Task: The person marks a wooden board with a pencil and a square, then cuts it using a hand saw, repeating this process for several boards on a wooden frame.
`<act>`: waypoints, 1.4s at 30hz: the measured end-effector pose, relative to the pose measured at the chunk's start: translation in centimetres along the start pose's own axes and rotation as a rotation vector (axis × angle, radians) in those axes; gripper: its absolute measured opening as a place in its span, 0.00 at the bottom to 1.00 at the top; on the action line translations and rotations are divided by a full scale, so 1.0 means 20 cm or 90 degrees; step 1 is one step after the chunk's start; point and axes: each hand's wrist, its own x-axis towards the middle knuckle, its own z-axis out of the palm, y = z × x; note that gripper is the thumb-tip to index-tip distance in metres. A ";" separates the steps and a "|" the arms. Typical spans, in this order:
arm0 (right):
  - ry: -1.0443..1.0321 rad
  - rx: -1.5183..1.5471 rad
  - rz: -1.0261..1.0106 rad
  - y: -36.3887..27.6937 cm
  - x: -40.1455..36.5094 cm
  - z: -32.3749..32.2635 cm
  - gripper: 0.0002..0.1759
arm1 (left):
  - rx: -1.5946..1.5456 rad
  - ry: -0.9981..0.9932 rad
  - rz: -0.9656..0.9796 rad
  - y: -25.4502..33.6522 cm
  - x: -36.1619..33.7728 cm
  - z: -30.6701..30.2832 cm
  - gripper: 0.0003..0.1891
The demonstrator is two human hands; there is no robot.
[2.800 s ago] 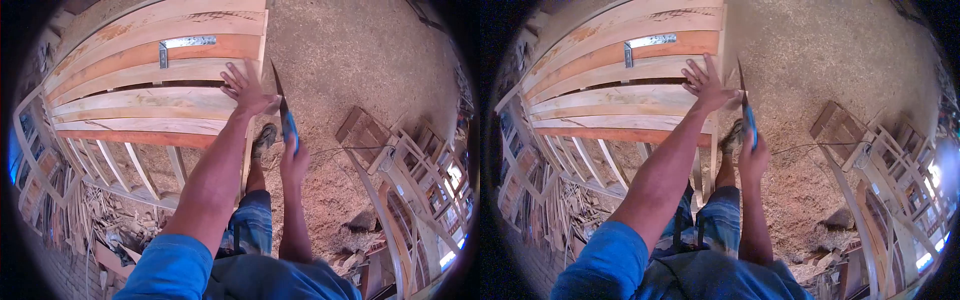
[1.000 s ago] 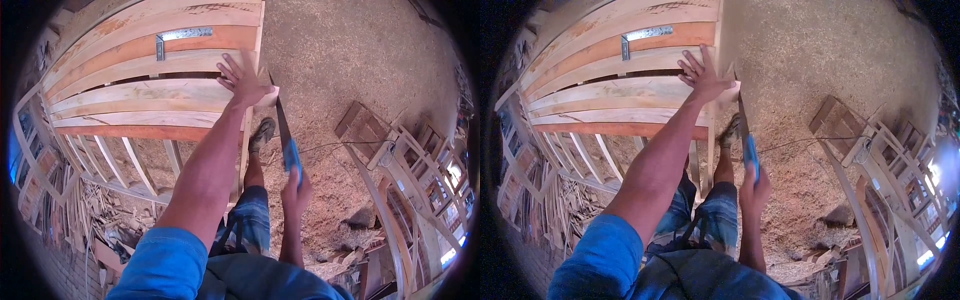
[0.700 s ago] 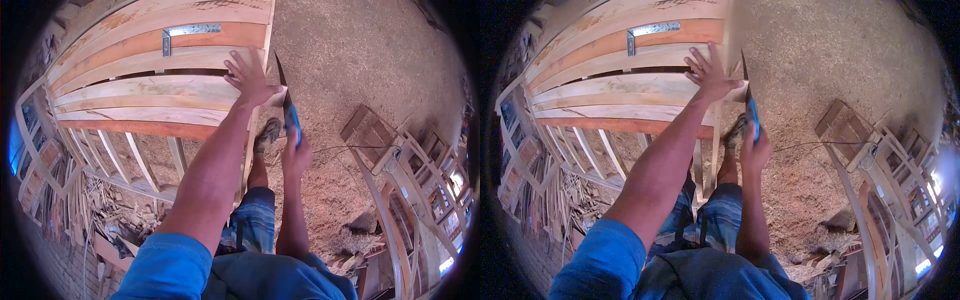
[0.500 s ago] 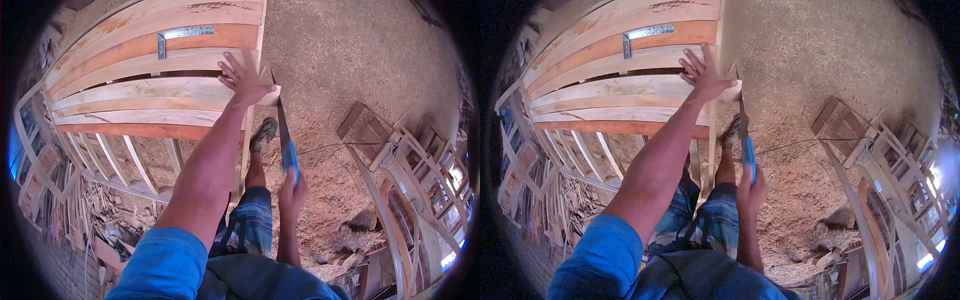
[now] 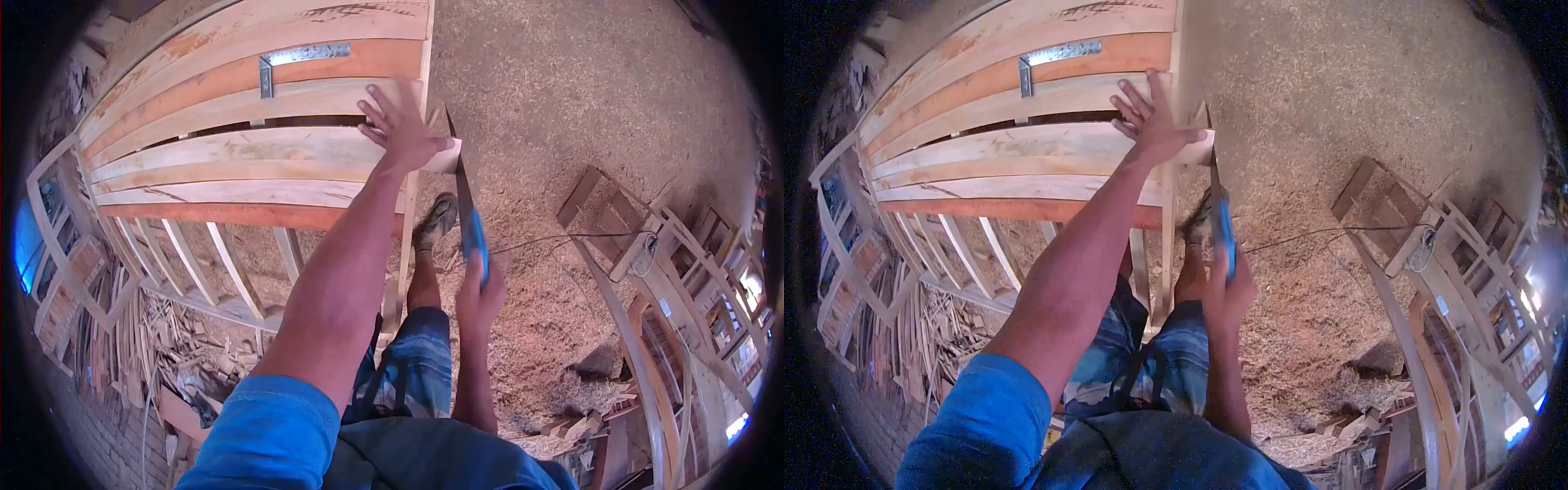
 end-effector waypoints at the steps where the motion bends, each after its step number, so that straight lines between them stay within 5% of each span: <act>1: 0.010 0.011 0.021 -0.03 -0.18 -0.11 0.21 | -0.003 -0.002 -0.001 0.00 -0.01 0.00 0.83; 3: -0.035 0.057 0.152 -0.04 -0.44 -0.27 0.20 | -0.002 -0.008 -0.009 -0.01 -0.03 0.00 0.83; 5: 0.006 0.052 0.138 0.01 -0.40 -0.20 0.21 | 0.004 -0.009 -0.014 -0.02 -0.03 0.02 0.83; 9: 0.084 0.025 -0.071 0.02 0.12 0.17 0.26 | -0.001 -0.004 -0.009 -0.01 -0.02 0.01 0.83; 11: 0.058 0.034 -0.063 -0.02 0.37 0.28 0.27 | 0.015 -0.006 -0.018 -0.01 -0.01 -0.01 0.84; 20: -0.055 0.056 0.125 0.05 -0.42 -0.25 0.24 | 0.027 0.001 -0.013 -0.03 0.00 0.03 0.85; 27: -0.059 0.042 0.023 0.04 0.35 0.27 0.24 | 0.036 0.010 -0.020 -0.01 -0.01 0.01 0.86; 32: 0.043 0.011 0.065 0.17 0.06 0.18 0.24 | 0.038 -0.013 -0.026 0.01 -0.04 0.04 0.85; 37: -0.001 0.080 -0.159 0.32 -0.20 0.15 0.28 | -0.035 -0.023 0.018 -0.02 -0.08 -0.09 0.70; 40: -0.003 -0.085 -0.391 0.51 -0.15 0.24 0.28 | -0.602 -0.040 0.227 -0.33 -0.17 -0.32 0.52; 42: -0.073 -0.199 -0.526 0.59 -0.10 0.31 0.29 | -0.733 0.225 0.126 -0.62 -0.27 -0.54 0.43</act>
